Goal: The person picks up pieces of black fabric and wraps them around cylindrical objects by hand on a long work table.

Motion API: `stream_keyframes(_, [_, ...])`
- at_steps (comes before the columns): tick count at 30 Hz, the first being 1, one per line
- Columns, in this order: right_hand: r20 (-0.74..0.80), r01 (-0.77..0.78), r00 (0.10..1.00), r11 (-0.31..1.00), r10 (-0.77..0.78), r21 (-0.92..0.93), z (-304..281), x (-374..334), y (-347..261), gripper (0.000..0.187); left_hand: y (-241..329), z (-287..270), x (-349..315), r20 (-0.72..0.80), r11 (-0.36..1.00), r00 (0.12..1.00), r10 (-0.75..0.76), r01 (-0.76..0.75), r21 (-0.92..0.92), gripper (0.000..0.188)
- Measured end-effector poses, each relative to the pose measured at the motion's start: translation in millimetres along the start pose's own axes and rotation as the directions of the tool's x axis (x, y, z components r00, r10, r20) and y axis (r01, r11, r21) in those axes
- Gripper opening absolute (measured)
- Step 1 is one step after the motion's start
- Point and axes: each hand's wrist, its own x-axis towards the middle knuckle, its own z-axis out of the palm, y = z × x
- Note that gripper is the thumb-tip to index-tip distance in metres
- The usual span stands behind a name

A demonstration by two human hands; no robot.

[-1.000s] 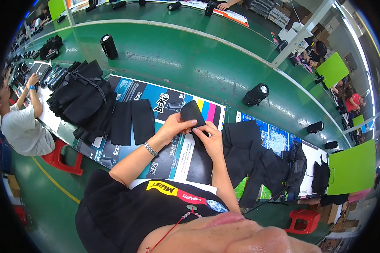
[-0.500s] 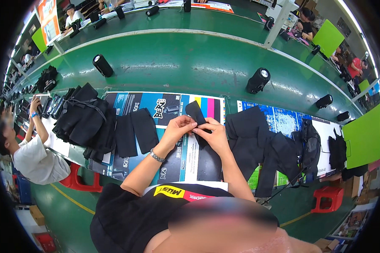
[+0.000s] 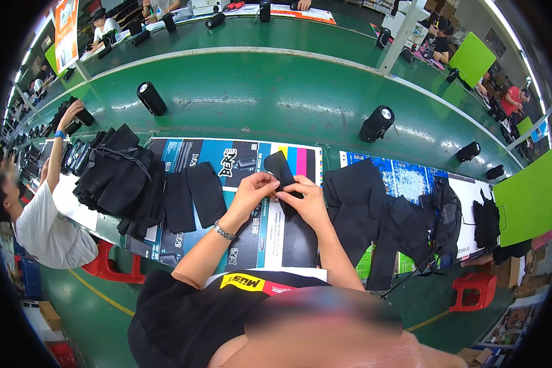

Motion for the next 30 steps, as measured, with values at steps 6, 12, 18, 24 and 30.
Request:
stream_keyframes(6, [0.010,-0.006,1.000,1.000,0.006,0.000,0,1,9,0.019,-3,4,0,0.019,0.995,0.998,0.066,-0.067,0.077,0.019])
stream_keyframes(12, [0.047,-0.058,0.997,0.997,0.056,0.056,0,-2,-2,0.017,-11,1,-3,-0.019,0.989,0.994,0.108,-0.105,0.109,0.015])
stream_keyframes(18, [-0.001,-0.046,0.999,0.989,0.047,0.139,1,-2,6,0.010,-11,-1,-3,0.008,0.995,1.000,0.014,-0.014,-0.102,0.016])
stream_keyframes(24, [-0.026,-0.222,0.967,0.891,0.253,0.396,-1,7,12,0.010,-14,-1,6,-0.016,0.992,0.997,0.077,-0.079,-0.097,0.023])
stream_keyframes(30, [-0.075,-0.220,0.912,0.637,0.403,0.739,1,11,32,0.013,-19,-3,10,0.102,0.874,0.993,0.058,-0.001,-0.486,0.018])
